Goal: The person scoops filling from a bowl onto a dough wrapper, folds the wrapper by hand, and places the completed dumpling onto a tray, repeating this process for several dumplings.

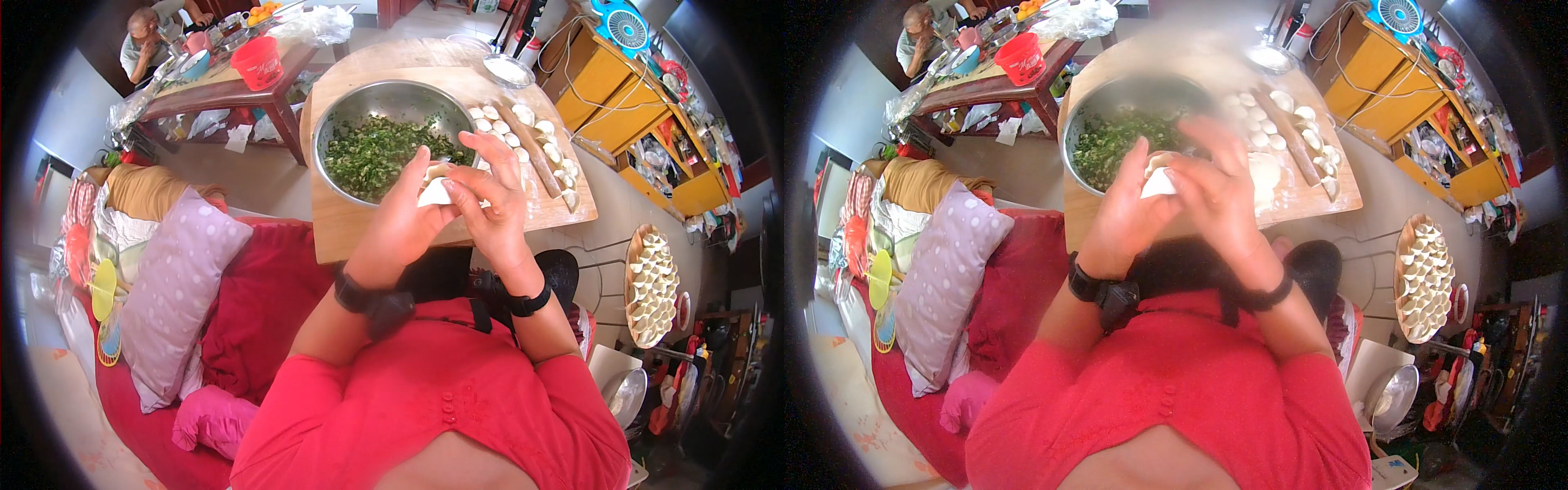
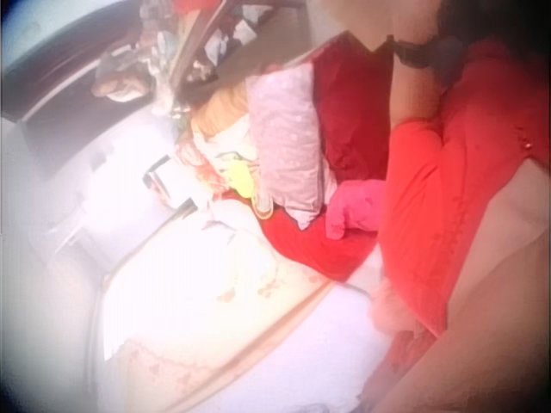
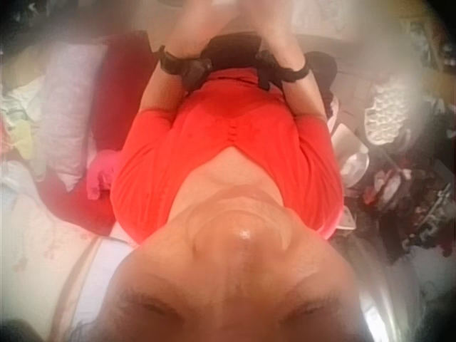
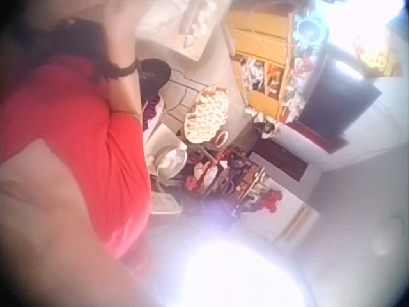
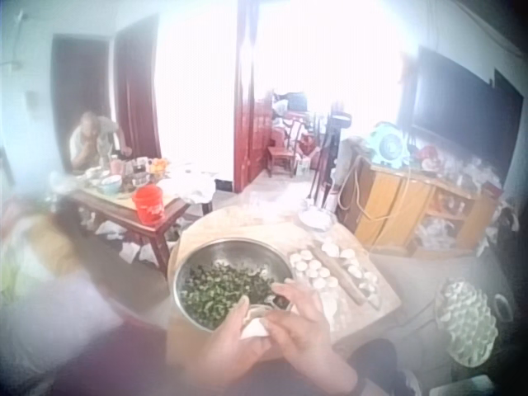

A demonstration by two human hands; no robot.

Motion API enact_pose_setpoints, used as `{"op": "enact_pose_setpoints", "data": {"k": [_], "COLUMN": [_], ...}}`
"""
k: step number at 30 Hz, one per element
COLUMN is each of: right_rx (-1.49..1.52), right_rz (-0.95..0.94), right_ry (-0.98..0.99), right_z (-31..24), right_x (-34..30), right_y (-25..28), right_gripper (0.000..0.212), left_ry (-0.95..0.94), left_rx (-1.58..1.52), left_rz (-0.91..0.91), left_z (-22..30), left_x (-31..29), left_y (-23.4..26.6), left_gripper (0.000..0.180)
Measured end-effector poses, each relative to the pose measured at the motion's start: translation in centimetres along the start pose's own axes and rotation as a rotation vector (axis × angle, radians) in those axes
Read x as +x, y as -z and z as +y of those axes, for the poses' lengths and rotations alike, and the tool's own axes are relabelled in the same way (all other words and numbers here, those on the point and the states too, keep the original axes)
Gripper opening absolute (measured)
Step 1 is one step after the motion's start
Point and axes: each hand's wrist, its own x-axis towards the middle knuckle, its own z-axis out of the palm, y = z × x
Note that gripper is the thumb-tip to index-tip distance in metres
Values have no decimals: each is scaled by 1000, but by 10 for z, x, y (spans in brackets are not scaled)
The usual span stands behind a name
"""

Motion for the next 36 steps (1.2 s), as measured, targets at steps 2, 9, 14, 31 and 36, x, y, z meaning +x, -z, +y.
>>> {"op": "enact_pose_setpoints", "data": {"k": [2,9,14,31,36], "right_rx": [49,19,58,265,272], "right_rz": [20,-4,-18,-96,-80], "right_ry": [-23,12,-39,-221,-198], "right_z": [-5,-5,-4,-18,-24], "right_x": [2,6,9,4,4], "right_y": [0,4,6,2,3], "right_gripper": [20,15,10,26,19], "left_ry": [-9,-85,-234,-264,-265], "left_rx": [21,84,571,517,563], "left_rz": [-13,-81,-46,-114,-145], "left_z": [1,-1,-8,-4,-3], "left_x": [0,-4,-7,-15,-19], "left_y": [4,-2,9,-1,-11], "left_gripper": [40,42,38,38,35]}}
